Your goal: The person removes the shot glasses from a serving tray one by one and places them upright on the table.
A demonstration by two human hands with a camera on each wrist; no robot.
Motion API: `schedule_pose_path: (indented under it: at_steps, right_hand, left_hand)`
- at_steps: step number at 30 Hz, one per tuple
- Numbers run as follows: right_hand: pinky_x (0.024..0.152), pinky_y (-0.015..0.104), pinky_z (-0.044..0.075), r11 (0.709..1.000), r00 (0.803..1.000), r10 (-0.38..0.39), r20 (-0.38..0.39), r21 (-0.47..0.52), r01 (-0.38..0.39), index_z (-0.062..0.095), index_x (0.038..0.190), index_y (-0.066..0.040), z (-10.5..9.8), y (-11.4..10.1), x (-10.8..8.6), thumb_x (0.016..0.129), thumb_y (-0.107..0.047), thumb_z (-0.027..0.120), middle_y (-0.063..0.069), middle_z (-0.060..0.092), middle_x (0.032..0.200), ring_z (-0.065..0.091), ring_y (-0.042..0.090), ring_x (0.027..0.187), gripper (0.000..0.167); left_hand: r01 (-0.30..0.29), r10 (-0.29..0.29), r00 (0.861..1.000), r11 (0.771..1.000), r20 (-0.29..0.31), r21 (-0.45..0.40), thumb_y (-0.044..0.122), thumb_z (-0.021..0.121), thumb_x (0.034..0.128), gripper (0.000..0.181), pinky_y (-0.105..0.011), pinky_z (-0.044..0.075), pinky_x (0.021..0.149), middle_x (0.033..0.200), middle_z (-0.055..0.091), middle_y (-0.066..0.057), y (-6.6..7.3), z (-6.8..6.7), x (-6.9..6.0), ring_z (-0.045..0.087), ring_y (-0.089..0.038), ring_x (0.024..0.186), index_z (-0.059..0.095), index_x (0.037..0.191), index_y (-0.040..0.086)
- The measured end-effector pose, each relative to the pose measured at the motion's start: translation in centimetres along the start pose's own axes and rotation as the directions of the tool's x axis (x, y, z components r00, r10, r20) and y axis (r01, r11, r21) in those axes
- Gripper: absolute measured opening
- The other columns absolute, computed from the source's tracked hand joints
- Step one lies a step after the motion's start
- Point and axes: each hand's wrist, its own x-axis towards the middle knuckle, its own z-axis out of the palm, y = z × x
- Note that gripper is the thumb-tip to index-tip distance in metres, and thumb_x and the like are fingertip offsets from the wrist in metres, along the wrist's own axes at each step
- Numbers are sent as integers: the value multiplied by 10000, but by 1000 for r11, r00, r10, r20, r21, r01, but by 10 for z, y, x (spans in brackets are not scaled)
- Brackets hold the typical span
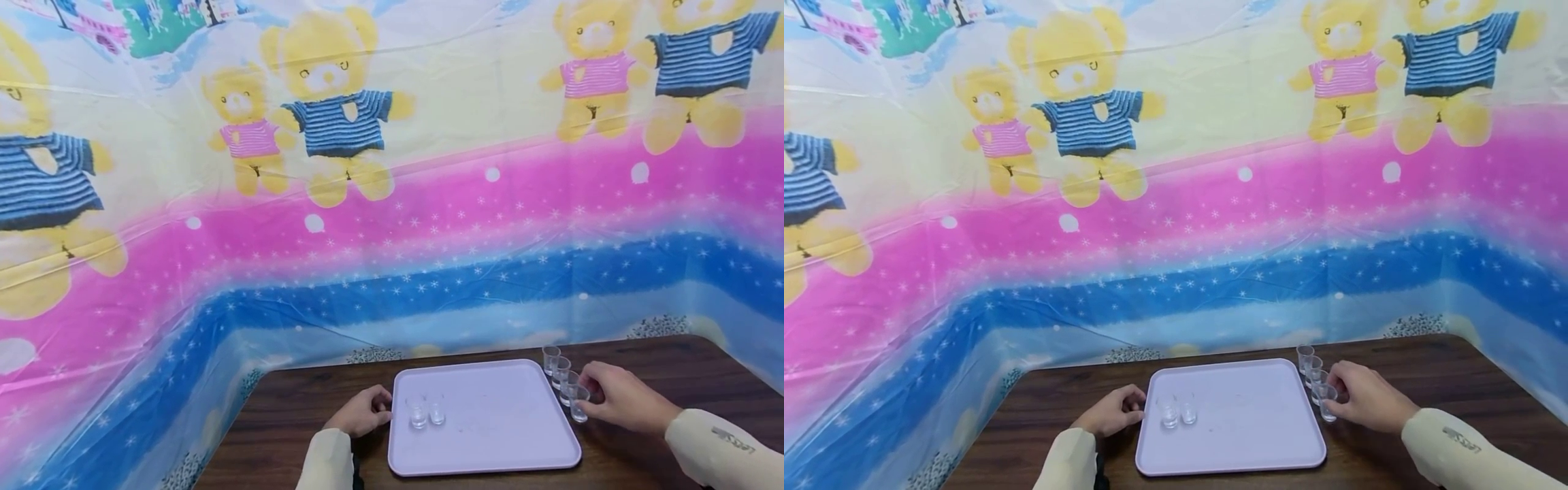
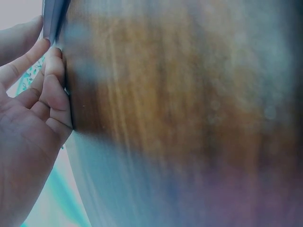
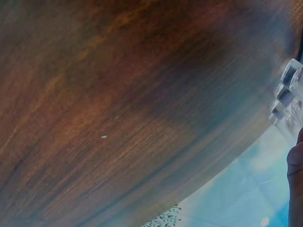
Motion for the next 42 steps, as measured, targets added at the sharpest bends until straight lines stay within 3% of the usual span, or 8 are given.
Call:
schedule_pose_path:
  at_steps: [7, 12, 19, 28, 35, 42]
  right_hand:
    - [583, 264, 444, 1000, 1000, 25, -3, -7, -25, 579, 871, -128, 3, 2, 1, 745, -254, 797, -62, 509, 781, 484, 39, 675, 281]
    - [596, 282, 446, 999, 998, 33, -49, -36, -34, 600, 894, -112, -1, -3, 3, 727, -314, 807, -52, 515, 797, 486, 69, 695, 334]
    - [593, 261, 429, 993, 981, -111, -156, -64, 102, 621, 950, -113, 1, -14, 18, 745, -224, 796, -64, 500, 816, 469, 59, 699, 291]
    - [677, 335, 471, 994, 992, -101, -77, -36, 99, 625, 1051, -130, 11, -40, 40, 792, -308, 760, -67, 540, 934, 541, 126, 816, 342]
    - [725, 358, 477, 995, 995, -97, -32, -19, 97, 629, 1104, -111, 24, -65, 57, 792, -299, 762, 6, 590, 1024, 550, 136, 886, 388]
    - [725, 341, 485, 984, 984, -175, -23, 12, 176, 617, 1101, -133, 35, -83, 68, 804, -298, 752, -29, 577, 1023, 557, 136, 891, 365]
  left_hand:
    - [17, -17, 1000, 1000, 0, -6, 107, 667, 877, 197, -333, 422, 599, 822, 537, -44, -2, 0, 2, 506, -186, 680, 579, 1051, 84]
    - [13, -13, 1000, 1000, -2, -7, 101, 666, 877, 190, -334, 420, 596, 817, 534, -44, -3, 1, 2, 503, -188, 677, 577, 1044, 82]
    - [12, -12, 1000, 1000, -4, -13, 90, 666, 875, 195, -343, 417, 595, 814, 530, -53, -2, 0, -1, 499, -195, 675, 573, 1045, 66]
    - [-6, 6, 1000, 1000, -7, -2, 85, 664, 875, 188, -334, 416, 593, 812, 531, -48, -2, 1, 1, 497, -188, 670, 576, 1041, 68]
    - [-15, 15, 1000, 1000, -7, -8, 83, 666, 871, 182, -327, 410, 595, 805, 531, -49, -4, 1, 3, 492, -183, 667, 576, 1028, 73]
    - [1, -1, 1000, 1000, -8, -3, 94, 680, 867, 194, -331, 415, 613, 803, 538, -44, -3, 0, 2, 499, -180, 675, 580, 1032, 77]
